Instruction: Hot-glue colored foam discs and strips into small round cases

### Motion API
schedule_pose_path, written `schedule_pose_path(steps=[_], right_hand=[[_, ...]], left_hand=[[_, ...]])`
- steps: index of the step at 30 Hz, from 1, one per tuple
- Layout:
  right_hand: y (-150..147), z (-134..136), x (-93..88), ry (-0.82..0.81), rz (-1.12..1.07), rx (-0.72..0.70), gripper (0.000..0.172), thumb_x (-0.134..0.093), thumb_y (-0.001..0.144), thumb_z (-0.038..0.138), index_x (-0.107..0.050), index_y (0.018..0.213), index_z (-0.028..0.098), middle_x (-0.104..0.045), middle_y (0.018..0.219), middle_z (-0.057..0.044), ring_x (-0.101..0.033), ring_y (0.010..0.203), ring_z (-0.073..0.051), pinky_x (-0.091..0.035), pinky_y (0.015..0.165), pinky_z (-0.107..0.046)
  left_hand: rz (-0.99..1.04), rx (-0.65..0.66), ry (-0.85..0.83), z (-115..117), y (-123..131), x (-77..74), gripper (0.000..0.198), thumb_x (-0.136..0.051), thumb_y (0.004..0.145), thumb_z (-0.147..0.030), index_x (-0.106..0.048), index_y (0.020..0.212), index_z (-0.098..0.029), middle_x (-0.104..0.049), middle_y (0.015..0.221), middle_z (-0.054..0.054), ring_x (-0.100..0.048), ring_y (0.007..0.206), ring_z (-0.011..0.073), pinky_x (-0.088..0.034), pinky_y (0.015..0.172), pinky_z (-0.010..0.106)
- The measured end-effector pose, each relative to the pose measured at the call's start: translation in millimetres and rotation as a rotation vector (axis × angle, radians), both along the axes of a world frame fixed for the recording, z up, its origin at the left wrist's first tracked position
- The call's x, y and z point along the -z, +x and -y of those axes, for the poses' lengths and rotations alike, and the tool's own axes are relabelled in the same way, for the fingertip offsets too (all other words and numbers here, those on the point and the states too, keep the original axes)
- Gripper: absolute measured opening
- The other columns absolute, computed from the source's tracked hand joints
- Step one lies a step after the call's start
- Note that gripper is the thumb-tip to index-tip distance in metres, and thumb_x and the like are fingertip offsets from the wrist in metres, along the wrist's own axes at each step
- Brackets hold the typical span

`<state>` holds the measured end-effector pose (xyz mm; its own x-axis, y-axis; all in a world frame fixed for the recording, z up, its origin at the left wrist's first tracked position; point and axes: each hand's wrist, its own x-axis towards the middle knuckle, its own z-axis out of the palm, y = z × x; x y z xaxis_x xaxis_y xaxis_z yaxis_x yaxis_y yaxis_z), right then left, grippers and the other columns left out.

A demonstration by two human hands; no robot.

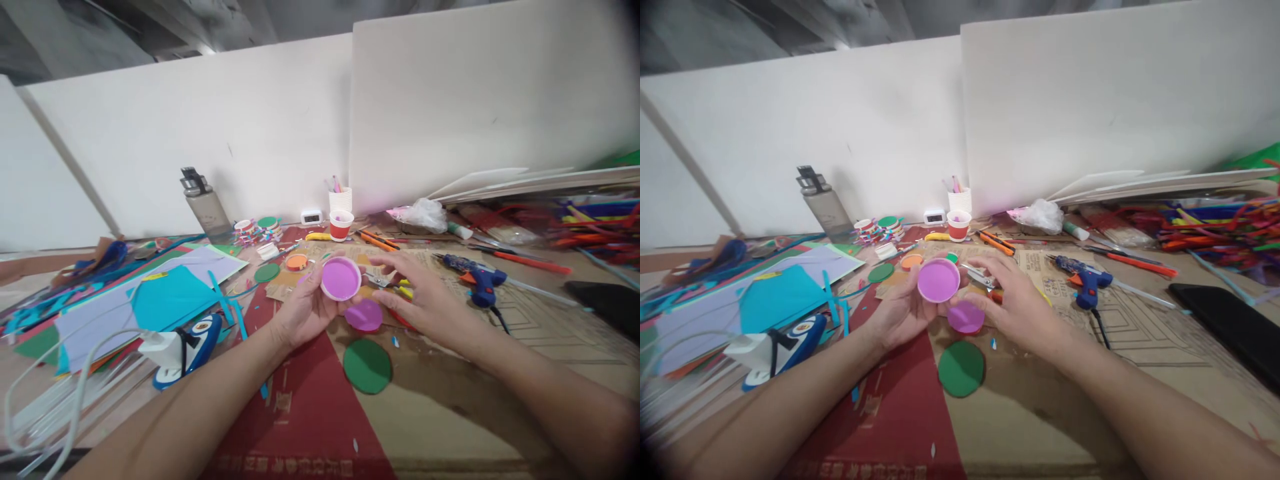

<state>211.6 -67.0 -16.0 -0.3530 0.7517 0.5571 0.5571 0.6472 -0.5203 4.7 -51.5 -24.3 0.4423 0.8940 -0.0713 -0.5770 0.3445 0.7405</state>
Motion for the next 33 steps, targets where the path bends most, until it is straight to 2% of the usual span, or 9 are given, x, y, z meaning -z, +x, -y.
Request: schedule_pose_path(steps=[3,6,9,12,17,21,26,30,33], right_hand=[[0,1,-0.4,-0.055,-0.017,-0.001,0.027,-0.056,0.093,0.035,-0.063,0.116,0.024,-0.067,0.109,-0.008,-0.065,0.089,-0.020,-0.054,0.079,-0.036],[2,-1,1.2,0.003,0.046,0.055,0.022,-0.054,0.094,0.034,-0.066,0.107,0.021,-0.069,0.107,-0.009,-0.065,0.095,-0.022,-0.053,0.084,-0.038],[10,-8,6.8,0.058,0.303,0.195,0.023,-0.049,0.094,0.030,-0.068,0.100,0.017,-0.069,0.103,-0.014,-0.064,0.098,-0.028,-0.050,0.088,-0.044],[21,-16,17.7,-0.022,0.645,0.336,0.022,-0.052,0.091,0.028,-0.067,0.099,0.014,-0.069,0.097,-0.018,-0.064,0.093,-0.031,-0.049,0.085,-0.045],[29,-20,39.8,-0.109,0.821,0.299,0.029,-0.053,0.089,0.022,-0.061,0.116,0.014,-0.067,0.099,-0.018,-0.065,0.086,-0.028,-0.048,0.075,-0.037],[26,-21,46.6,-0.129,0.802,0.306,0.038,-0.051,0.087,0.017,-0.056,0.124,0.010,-0.067,0.098,-0.020,-0.066,0.080,-0.028,-0.046,0.069,-0.034],[16,-18,27.4,-0.250,0.490,0.354,0.038,-0.054,0.084,0.022,-0.060,0.120,0.013,-0.071,0.093,-0.016,-0.067,0.076,-0.027,-0.046,0.064,-0.032],[13,-7,6.0,-0.260,0.160,0.152,0.033,-0.048,0.085,0.021,-0.061,0.115,0.019,-0.069,0.079,-0.005,-0.063,0.068,-0.021,-0.047,0.060,-0.030],[12,5,-1.8,-0.311,0.038,0.002,0.024,-0.051,0.088,0.028,-0.060,0.110,0.021,-0.068,0.081,-0.004,-0.063,0.069,-0.020,-0.050,0.062,-0.031]], left_hand=[[0.013,-0.019,-0.054,-5,0,0.1,0.054,-0.035,0.097,-0.054,-0.054,0.133,-0.018,-0.069,0.116,0.017,-0.070,0.090,0.0240,-0.052,0.061,0.028],[0.041,-0.057,-0.080,-8,0,1.8,0.055,-0.030,0.098,-0.055,-0.057,0.128,-0.018,-0.070,0.113,0.017,-0.070,0.083,0.0233,-0.049,0.055,0.027],[0.039,-0.088,-0.093,-11,-2,3.4,0.054,-0.030,0.099,-0.053,-0.058,0.127,-0.017,-0.071,0.109,0.017,-0.070,0.079,0.0230,-0.048,0.054,0.026],[0.024,-0.114,-0.112,-14,-5,4.3,0.050,-0.034,0.099,-0.049,-0.059,0.126,-0.016,-0.072,0.106,0.016,-0.070,0.078,0.0223,-0.050,0.055,0.027],[0.013,-0.147,-0.103,-16,-9,5.3,0.041,-0.040,0.097,-0.038,-0.061,0.124,-0.016,-0.073,0.101,0.014,-0.069,0.077,0.0222,-0.052,0.058,0.029],[0.006,-0.146,-0.095,-17,-11,5.0,0.035,-0.041,0.094,-0.028,-0.065,0.115,-0.013,-0.073,0.103,0.015,-0.070,0.080,0.0237,-0.055,0.062,0.033],[-0.011,-0.211,-0.102,-19,-15,5.0,0.035,-0.043,0.094,-0.034,-0.065,0.112,-0.013,-0.073,0.100,0.014,-0.070,0.082,0.0237,-0.054,0.058,0.030],[-0.007,-0.256,-0.145,-23,-16,5.2,0.042,-0.042,0.097,-0.045,-0.065,0.111,-0.013,-0.073,0.099,0.014,-0.069,0.081,0.0219,-0.053,0.059,0.028],[-0.022,-0.293,-0.152,-24,-17,4.0,0.044,-0.042,0.097,-0.047,-0.064,0.112,-0.013,-0.073,0.096,0.014,-0.069,0.079,0.0211,-0.054,0.060,0.029]])
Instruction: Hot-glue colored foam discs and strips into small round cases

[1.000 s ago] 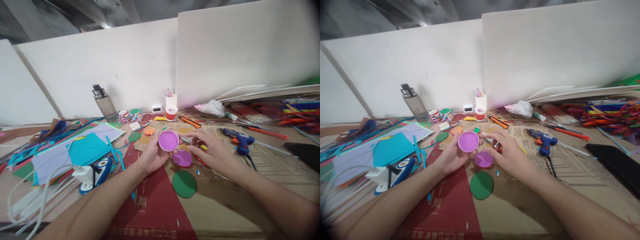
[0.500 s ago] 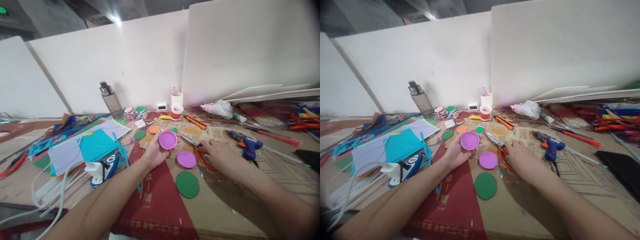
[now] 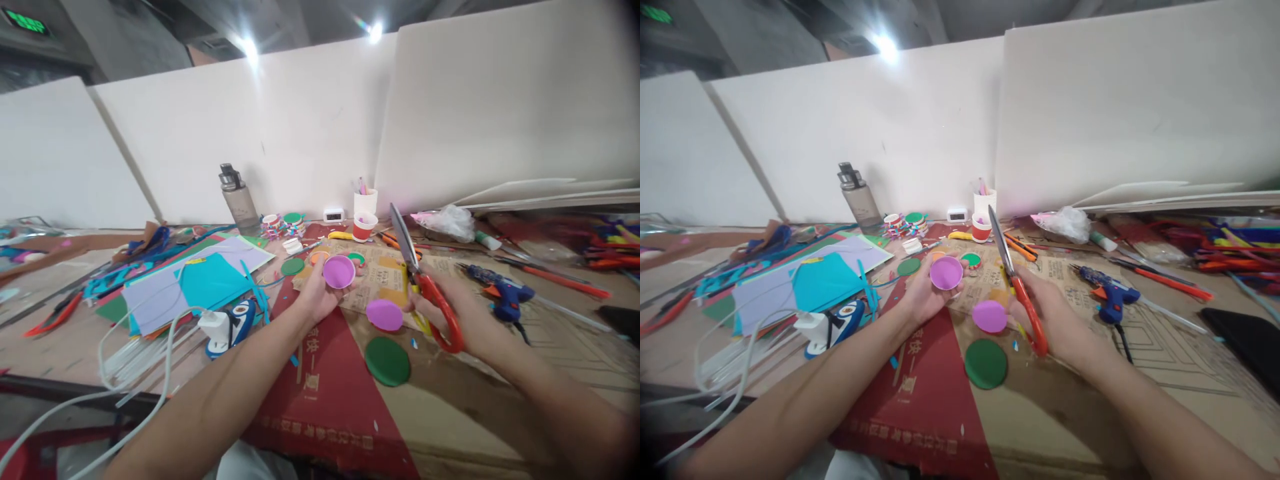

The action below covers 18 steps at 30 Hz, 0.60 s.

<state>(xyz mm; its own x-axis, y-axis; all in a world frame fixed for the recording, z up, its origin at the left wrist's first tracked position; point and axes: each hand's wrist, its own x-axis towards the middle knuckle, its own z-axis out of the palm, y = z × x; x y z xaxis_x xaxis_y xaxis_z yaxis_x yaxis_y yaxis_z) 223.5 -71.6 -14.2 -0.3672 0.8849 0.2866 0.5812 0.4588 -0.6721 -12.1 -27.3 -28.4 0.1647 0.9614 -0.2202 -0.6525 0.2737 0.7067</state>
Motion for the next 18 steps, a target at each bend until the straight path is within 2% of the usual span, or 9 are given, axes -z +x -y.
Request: schedule_pose_path(steps=[3,5,7,9,11,15,18], right_hand=[[-2,10,-3.9,-0.022,-0.107,-0.103,0.032,-0.054,0.088,0.034,-0.056,0.119,0.023,-0.069,0.104,-0.007,-0.067,0.087,-0.023,-0.055,0.076,-0.034],[-4,15,-7.0,-0.022,-0.160,-0.145,0.040,-0.056,0.087,0.036,-0.052,0.126,0.024,-0.067,0.112,-0.008,-0.067,0.096,-0.024,-0.055,0.082,-0.036],[-7,17,-10.2,-0.094,-0.172,-0.160,0.036,-0.054,0.089,0.037,-0.053,0.122,0.023,-0.069,0.099,-0.006,-0.068,0.086,-0.022,-0.056,0.076,-0.033],[-9,19,-12.9,-0.212,-0.139,-0.174,0.021,-0.050,0.092,0.035,-0.057,0.107,0.022,-0.067,0.078,-0.002,-0.066,0.070,-0.019,-0.053,0.065,-0.030],[-11,20,-15.1,-0.293,-0.106,-0.204,0.016,-0.048,0.093,0.034,-0.058,0.092,0.022,-0.063,0.066,0.000,-0.063,0.062,-0.016,-0.050,0.059,-0.027],[-14,21,-20.9,-0.334,-0.128,-0.232,0.020,-0.049,0.093,0.035,-0.057,0.082,0.021,-0.061,0.065,0.001,-0.060,0.060,-0.014,-0.046,0.056,-0.024],[-14,23,-26.0,-0.358,-0.126,-0.236,0.021,-0.049,0.092,0.035,-0.055,0.078,0.021,-0.057,0.063,0.002,-0.056,0.057,-0.012,-0.045,0.054,-0.023]], left_hand=[[-0.032,-0.033,0.000,0,0,-1.6,0.045,-0.042,0.096,-0.050,-0.064,0.115,-0.015,-0.073,0.097,0.013,-0.070,0.080,0.0218,-0.055,0.061,0.030],[-0.044,-0.035,0.016,0,-1,-2.4,0.045,-0.041,0.096,-0.051,-0.064,0.116,-0.017,-0.073,0.100,0.013,-0.070,0.084,0.0226,-0.055,0.062,0.031],[-0.058,-0.031,0.029,-1,0,-2.7,0.046,-0.040,0.096,-0.051,-0.064,0.117,-0.017,-0.073,0.100,0.013,-0.071,0.083,0.0228,-0.055,0.060,0.030],[-0.074,-0.041,0.016,-2,1,-2.6,0.048,-0.039,0.096,-0.051,-0.064,0.115,-0.016,-0.073,0.097,0.014,-0.071,0.079,0.0228,-0.055,0.057,0.030],[-0.095,-0.067,-0.013,-3,3,-2.4,0.046,-0.041,0.096,-0.050,-0.065,0.112,-0.015,-0.073,0.091,0.013,-0.070,0.075,0.0221,-0.055,0.056,0.030],[-0.166,-0.150,-0.038,0,10,-5.1,0.032,-0.051,0.094,-0.041,-0.066,0.102,-0.015,-0.072,0.084,0.007,-0.068,0.067,0.0184,-0.055,0.054,0.028],[-0.221,-0.129,0.024,5,14,-13.0,0.031,-0.049,0.095,-0.039,-0.067,0.102,-0.015,-0.072,0.086,0.006,-0.068,0.070,0.0167,-0.055,0.056,0.025]])
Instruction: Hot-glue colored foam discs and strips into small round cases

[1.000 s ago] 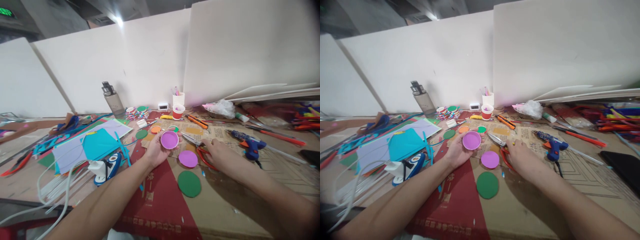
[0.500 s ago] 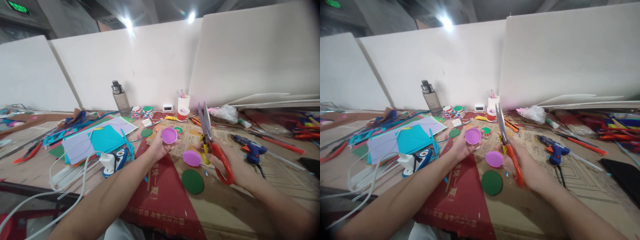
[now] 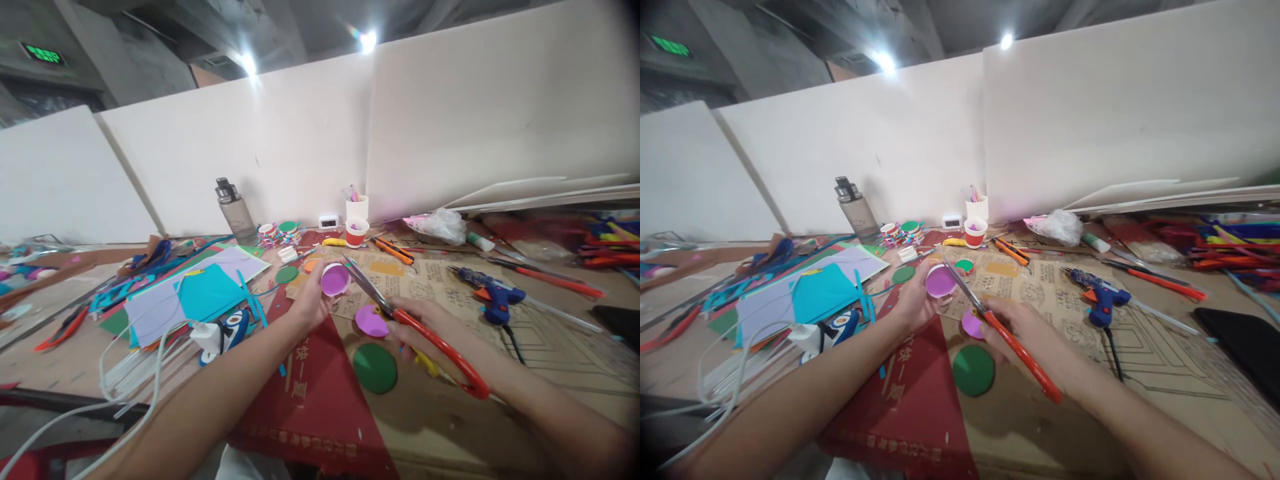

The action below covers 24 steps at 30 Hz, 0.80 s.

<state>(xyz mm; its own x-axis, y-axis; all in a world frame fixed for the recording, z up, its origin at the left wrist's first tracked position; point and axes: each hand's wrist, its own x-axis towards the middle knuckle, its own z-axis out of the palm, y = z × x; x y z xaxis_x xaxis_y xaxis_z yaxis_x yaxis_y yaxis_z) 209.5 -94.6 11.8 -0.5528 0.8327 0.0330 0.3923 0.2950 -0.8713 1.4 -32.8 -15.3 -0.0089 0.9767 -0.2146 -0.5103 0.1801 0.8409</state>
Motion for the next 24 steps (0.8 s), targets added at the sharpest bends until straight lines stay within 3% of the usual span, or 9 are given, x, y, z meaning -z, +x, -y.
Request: schedule_pose_path(steps=[5,8,12,16,24], right_hand=[[1,1,-1.1,-0.101,-0.022,-0.049,0.023,-0.048,0.091,0.036,-0.049,0.075,0.020,-0.054,0.063,0.002,-0.055,0.055,-0.012,-0.044,0.052,-0.022],[2,1,2.8,-0.156,-0.009,-0.041,0.024,-0.045,0.093,0.036,-0.048,0.076,0.019,-0.054,0.064,0.002,-0.055,0.051,-0.010,-0.042,0.048,-0.021],[3,1,8.9,-0.224,0.003,-0.007,0.024,-0.043,0.095,0.037,-0.048,0.079,0.019,-0.054,0.067,0.002,-0.054,0.048,-0.009,-0.040,0.043,-0.019],[3,2,11.0,-0.248,0.026,0.033,0.026,-0.044,0.094,0.038,-0.048,0.077,0.019,-0.052,0.063,0.003,-0.052,0.045,-0.008,-0.039,0.040,-0.017],[-2,3,2.2,-0.311,0.024,0.055,0.028,-0.049,0.090,0.041,-0.047,0.073,0.020,-0.049,0.059,0.004,-0.051,0.045,-0.009,-0.040,0.041,-0.019]], left_hand=[[0.003,0.132,0.097,2,3,-18.7,0.039,-0.045,0.094,-0.044,-0.071,0.097,-0.014,-0.072,0.080,0.007,-0.066,0.064,0.0156,-0.051,0.054,0.023],[0.018,0.144,0.089,-1,6,-22.4,0.039,-0.045,0.094,-0.042,-0.071,0.094,-0.013,-0.073,0.080,0.009,-0.068,0.067,0.0177,-0.051,0.054,0.024],[0.058,0.095,0.062,-6,10,-11.3,0.039,-0.042,0.096,-0.039,-0.071,0.093,-0.013,-0.074,0.080,0.009,-0.070,0.071,0.0175,-0.055,0.063,0.026],[0.079,0.118,0.045,-8,13,3.3,0.049,-0.037,0.098,-0.048,-0.070,0.098,-0.012,-0.076,0.091,0.012,-0.071,0.079,0.0197,-0.056,0.068,0.028],[0.005,0.145,0.117,-8,10,12.5,0.057,-0.035,0.097,-0.055,-0.071,0.101,-0.011,-0.076,0.093,0.013,-0.071,0.081,0.0181,-0.054,0.071,0.024]])
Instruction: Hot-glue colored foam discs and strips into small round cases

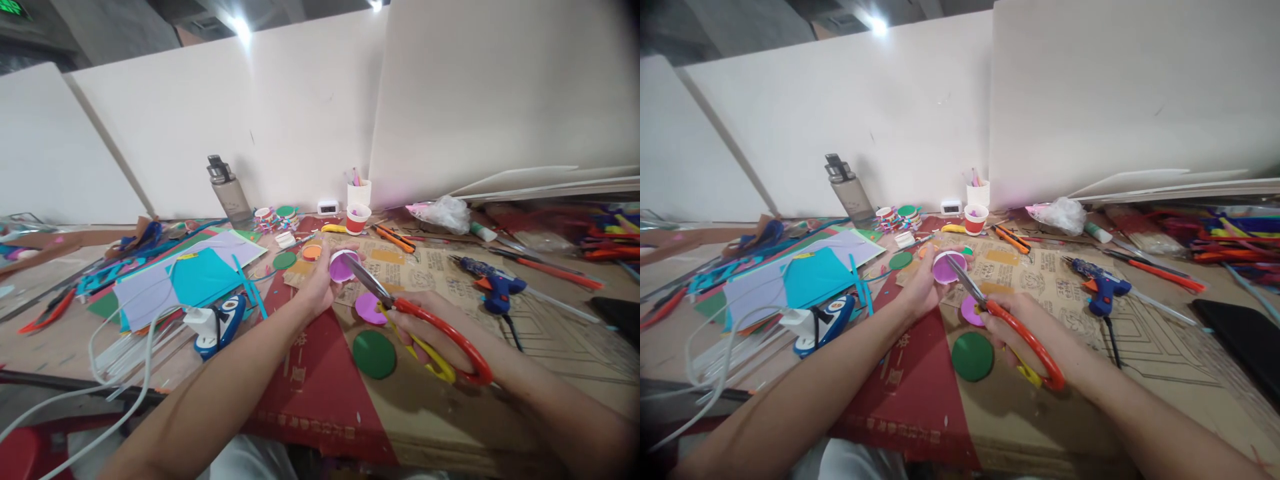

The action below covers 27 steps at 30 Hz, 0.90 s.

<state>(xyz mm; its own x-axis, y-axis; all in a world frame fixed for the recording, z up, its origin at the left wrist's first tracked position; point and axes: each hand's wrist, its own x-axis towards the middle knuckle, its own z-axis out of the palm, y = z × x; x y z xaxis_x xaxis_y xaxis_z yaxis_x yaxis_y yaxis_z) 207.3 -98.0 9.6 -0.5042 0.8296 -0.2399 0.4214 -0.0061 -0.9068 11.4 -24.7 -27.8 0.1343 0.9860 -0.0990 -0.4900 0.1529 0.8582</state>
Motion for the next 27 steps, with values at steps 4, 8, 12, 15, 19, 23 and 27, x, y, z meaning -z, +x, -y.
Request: schedule_pose_path(steps=[4,8,12,15,19,23,27], right_hand=[[1,-1,2.7,0.028,0.035,-0.026,0.027,-0.046,0.093,0.039,-0.049,0.075,0.019,-0.053,0.059,0.003,-0.053,0.045,-0.008,-0.041,0.042,-0.018],[4,0,8.2,0.027,-0.005,-0.040,0.028,-0.045,0.094,0.041,-0.048,0.076,0.019,-0.052,0.062,0.004,-0.052,0.044,-0.007,-0.040,0.041,-0.017],[4,1,9.1,0.022,-0.016,-0.037,0.029,-0.045,0.095,0.042,-0.048,0.078,0.019,-0.053,0.063,0.004,-0.052,0.044,-0.007,-0.040,0.040,-0.017],[3,1,7.3,0.020,0.000,-0.032,0.028,-0.046,0.094,0.041,-0.049,0.078,0.019,-0.054,0.063,0.003,-0.053,0.045,-0.007,-0.040,0.041,-0.017],[1,2,4.9,-0.006,0.007,-0.008,0.030,-0.047,0.091,0.044,-0.049,0.074,0.019,-0.053,0.061,0.003,-0.052,0.044,-0.008,-0.039,0.040,-0.018],[-3,4,-1.3,-0.087,-0.009,0.049,0.031,-0.050,0.086,0.048,-0.048,0.073,0.020,-0.050,0.057,0.004,-0.050,0.042,-0.009,-0.039,0.039,-0.020],[-9,6,-10.5,-0.149,-0.032,0.086,0.030,-0.053,0.082,0.048,-0.048,0.072,0.020,-0.049,0.055,0.004,-0.049,0.043,-0.009,-0.039,0.041,-0.020]], left_hand=[[-0.031,0.007,0.061,0,-2,5.2,0.055,-0.039,0.095,-0.058,-0.071,0.103,-0.013,-0.076,0.097,0.011,-0.071,0.084,0.0179,-0.052,0.073,0.024],[-0.062,0.006,0.094,0,-3,6.6,0.056,-0.042,0.093,-0.061,-0.072,0.104,-0.015,-0.076,0.099,0.010,-0.070,0.088,0.0179,-0.050,0.073,0.023],[-0.072,0.030,0.118,1,-3,7.3,0.056,-0.046,0.091,-0.063,-0.071,0.108,-0.016,-0.076,0.101,0.011,-0.070,0.093,0.0195,-0.050,0.074,0.024],[-0.078,0.035,0.141,2,-3,9.3,0.054,-0.048,0.090,-0.061,-0.070,0.110,-0.016,-0.075,0.105,0.011,-0.069,0.100,0.0206,-0.050,0.082,0.025],[-0.054,0.041,0.146,3,-3,11.1,0.050,-0.049,0.091,-0.058,-0.069,0.111,-0.017,-0.074,0.111,0.012,-0.068,0.106,0.0218,-0.050,0.090,0.029],[0.007,0.089,0.122,3,-4,8.9,0.047,-0.049,0.093,-0.055,-0.065,0.118,-0.019,-0.071,0.118,0.013,-0.068,0.107,0.0252,-0.054,0.082,0.033],[0.059,0.105,0.057,4,-5,5.2,0.043,-0.048,0.094,-0.049,-0.065,0.117,-0.017,-0.072,0.116,0.014,-0.069,0.106,0.0254,-0.056,0.078,0.032]])
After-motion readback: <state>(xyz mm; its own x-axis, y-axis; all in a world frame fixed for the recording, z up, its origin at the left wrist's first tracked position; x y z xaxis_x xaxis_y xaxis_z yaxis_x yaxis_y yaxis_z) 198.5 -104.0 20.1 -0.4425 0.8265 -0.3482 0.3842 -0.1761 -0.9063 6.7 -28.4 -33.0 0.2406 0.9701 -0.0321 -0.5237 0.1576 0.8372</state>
